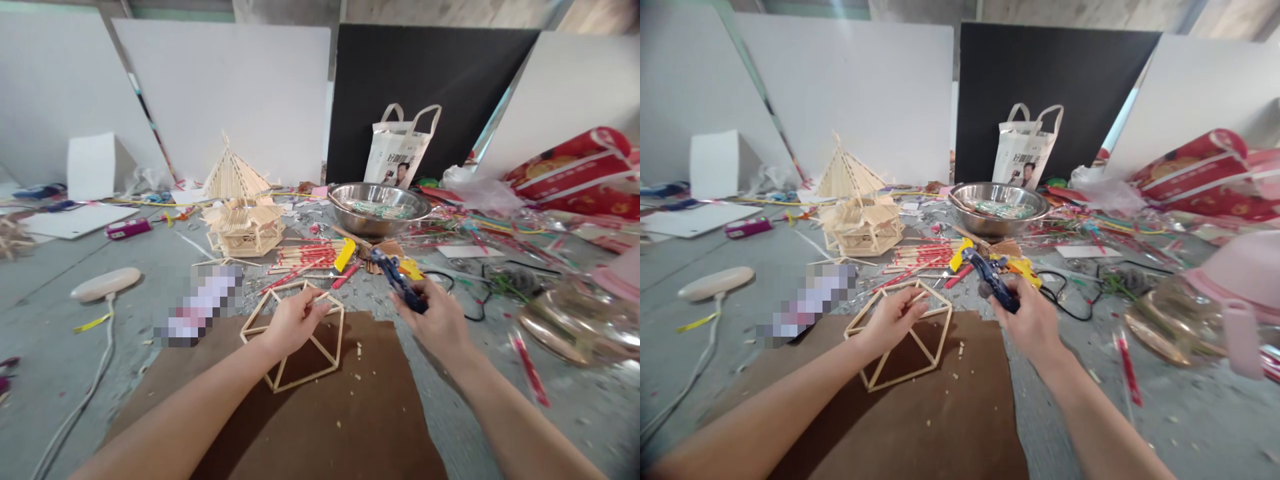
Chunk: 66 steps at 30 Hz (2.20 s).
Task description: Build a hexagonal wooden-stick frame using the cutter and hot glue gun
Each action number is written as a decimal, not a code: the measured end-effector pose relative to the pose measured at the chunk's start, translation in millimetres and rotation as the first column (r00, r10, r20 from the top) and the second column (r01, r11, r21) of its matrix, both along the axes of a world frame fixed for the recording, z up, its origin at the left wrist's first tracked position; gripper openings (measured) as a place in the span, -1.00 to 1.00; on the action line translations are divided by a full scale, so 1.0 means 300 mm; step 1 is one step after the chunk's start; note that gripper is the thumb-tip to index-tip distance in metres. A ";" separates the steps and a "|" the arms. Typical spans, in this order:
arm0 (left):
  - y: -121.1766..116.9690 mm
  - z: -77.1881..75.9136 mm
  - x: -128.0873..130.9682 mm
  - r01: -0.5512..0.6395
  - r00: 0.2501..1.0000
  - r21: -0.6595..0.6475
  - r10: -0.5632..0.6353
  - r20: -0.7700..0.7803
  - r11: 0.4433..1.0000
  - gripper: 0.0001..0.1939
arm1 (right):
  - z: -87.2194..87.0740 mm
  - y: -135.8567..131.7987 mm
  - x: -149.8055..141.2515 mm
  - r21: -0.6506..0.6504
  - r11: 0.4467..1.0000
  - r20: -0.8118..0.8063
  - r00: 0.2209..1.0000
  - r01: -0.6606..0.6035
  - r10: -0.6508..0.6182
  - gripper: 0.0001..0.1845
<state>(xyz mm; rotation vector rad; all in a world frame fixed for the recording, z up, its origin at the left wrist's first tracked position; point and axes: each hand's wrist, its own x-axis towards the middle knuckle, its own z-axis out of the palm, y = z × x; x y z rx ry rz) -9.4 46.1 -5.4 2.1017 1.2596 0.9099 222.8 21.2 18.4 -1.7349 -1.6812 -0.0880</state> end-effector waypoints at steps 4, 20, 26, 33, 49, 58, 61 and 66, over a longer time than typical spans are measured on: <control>-0.010 0.002 0.004 -0.001 1.000 -0.003 0.001 0.006 1.000 -0.53 | 0.006 -0.044 -0.041 -0.013 0.984 -0.469 0.870 -0.180 0.153 -0.79; -0.044 0.029 0.035 0.080 0.996 -0.018 -0.080 -0.028 0.997 -0.76 | -0.037 -0.047 -0.089 -0.048 0.772 -0.940 0.291 -0.634 0.181 -0.62; -0.061 0.024 0.040 0.214 0.976 -0.049 -0.215 -0.019 0.976 -0.71 | -0.030 -0.059 -0.079 0.074 0.739 -0.893 0.286 -0.670 0.349 -0.58; -0.047 0.014 0.011 0.230 0.970 0.164 -0.240 0.046 0.959 -0.75 | -0.036 -0.040 -0.041 0.006 0.925 -0.187 0.908 -0.380 0.374 -0.54; -0.059 0.001 0.021 0.316 0.940 0.205 -0.335 0.064 0.926 -0.82 | -0.058 -0.051 -0.092 -0.191 0.851 0.119 0.849 -0.489 0.515 -0.56; -0.064 0.008 0.024 0.311 0.942 0.238 -0.332 0.056 0.920 -0.82 | -0.053 -0.055 -0.098 -0.209 0.849 0.123 0.848 -0.485 0.515 -0.60; -0.065 0.010 0.026 0.307 0.943 0.243 -0.329 0.056 0.920 -0.83 | -0.056 -0.054 -0.097 -0.204 0.852 0.125 0.850 -0.483 0.511 -0.62; -0.068 0.010 0.026 0.302 0.945 0.228 -0.322 0.056 0.926 -0.84 | -0.063 -0.055 -0.093 -0.204 0.858 0.124 0.857 -0.471 0.500 -0.64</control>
